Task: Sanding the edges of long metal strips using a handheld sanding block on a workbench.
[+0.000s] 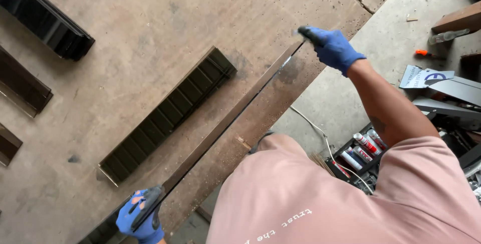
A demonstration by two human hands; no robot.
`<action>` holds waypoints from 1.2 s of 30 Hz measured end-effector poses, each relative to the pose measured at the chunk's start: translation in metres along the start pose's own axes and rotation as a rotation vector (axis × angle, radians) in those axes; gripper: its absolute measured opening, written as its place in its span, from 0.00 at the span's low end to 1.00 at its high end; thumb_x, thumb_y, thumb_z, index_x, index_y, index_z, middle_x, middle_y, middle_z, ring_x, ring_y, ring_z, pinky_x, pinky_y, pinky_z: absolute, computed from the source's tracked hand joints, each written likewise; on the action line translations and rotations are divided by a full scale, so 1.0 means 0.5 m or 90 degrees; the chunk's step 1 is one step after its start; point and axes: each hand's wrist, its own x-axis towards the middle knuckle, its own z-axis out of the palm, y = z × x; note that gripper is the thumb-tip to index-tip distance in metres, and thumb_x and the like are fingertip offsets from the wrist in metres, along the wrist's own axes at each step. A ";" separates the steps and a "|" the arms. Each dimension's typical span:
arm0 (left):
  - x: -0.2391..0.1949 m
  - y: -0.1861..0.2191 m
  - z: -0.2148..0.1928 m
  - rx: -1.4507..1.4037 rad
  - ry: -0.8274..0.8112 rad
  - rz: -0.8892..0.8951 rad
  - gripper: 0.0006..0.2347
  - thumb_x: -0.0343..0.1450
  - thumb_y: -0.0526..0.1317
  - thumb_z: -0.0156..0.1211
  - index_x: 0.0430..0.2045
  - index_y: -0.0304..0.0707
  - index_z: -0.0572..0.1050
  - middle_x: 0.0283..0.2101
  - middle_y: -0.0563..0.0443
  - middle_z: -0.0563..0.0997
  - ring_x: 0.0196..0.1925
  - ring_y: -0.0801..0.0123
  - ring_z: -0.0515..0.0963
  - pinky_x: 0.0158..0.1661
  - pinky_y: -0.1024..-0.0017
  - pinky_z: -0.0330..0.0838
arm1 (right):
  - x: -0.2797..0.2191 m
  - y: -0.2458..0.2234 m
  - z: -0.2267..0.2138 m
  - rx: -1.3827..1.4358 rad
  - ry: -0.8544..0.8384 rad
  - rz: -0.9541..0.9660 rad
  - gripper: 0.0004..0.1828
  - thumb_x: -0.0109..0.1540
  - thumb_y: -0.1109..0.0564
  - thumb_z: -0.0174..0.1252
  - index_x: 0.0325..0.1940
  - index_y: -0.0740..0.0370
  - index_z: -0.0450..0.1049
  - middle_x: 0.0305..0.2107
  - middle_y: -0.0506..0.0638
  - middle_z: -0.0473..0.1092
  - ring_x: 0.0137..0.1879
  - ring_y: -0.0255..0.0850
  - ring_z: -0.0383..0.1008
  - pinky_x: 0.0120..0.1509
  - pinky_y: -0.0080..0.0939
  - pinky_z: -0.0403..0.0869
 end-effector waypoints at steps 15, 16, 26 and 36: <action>-0.025 -0.066 0.003 0.001 -0.002 -0.038 0.17 0.72 0.23 0.58 0.09 0.29 0.66 0.18 0.44 0.69 0.21 0.56 0.71 0.27 0.64 0.64 | -0.020 -0.005 -0.072 0.082 0.260 -0.037 0.19 0.73 0.71 0.59 0.69 0.68 0.71 0.58 0.64 0.73 0.62 0.49 0.74 0.69 0.47 0.74; -0.021 -0.061 0.006 -0.003 0.001 -0.031 0.17 0.72 0.23 0.58 0.09 0.29 0.66 0.18 0.44 0.69 0.21 0.56 0.71 0.27 0.64 0.64 | -0.019 0.024 -0.047 0.078 0.267 -0.041 0.19 0.73 0.71 0.59 0.69 0.68 0.71 0.58 0.64 0.73 0.62 0.49 0.74 0.69 0.47 0.74; 0.001 -0.044 0.012 -0.022 -0.007 -0.053 0.08 0.66 0.27 0.68 0.16 0.24 0.74 0.22 0.40 0.74 0.23 0.56 0.74 0.30 0.65 0.69 | -0.024 0.108 0.020 -0.086 0.103 0.051 0.47 0.51 0.80 0.41 0.77 0.70 0.58 0.69 0.69 0.60 0.75 0.59 0.60 0.80 0.49 0.57; -0.023 -0.095 0.021 -0.064 0.040 -0.077 0.04 0.68 0.28 0.68 0.23 0.28 0.79 0.24 0.45 0.76 0.28 0.61 0.75 0.38 0.65 0.72 | -0.020 -0.314 0.103 -0.115 0.055 -0.291 0.44 0.44 0.81 0.40 0.66 0.70 0.66 0.56 0.69 0.68 0.64 0.64 0.68 0.74 0.63 0.66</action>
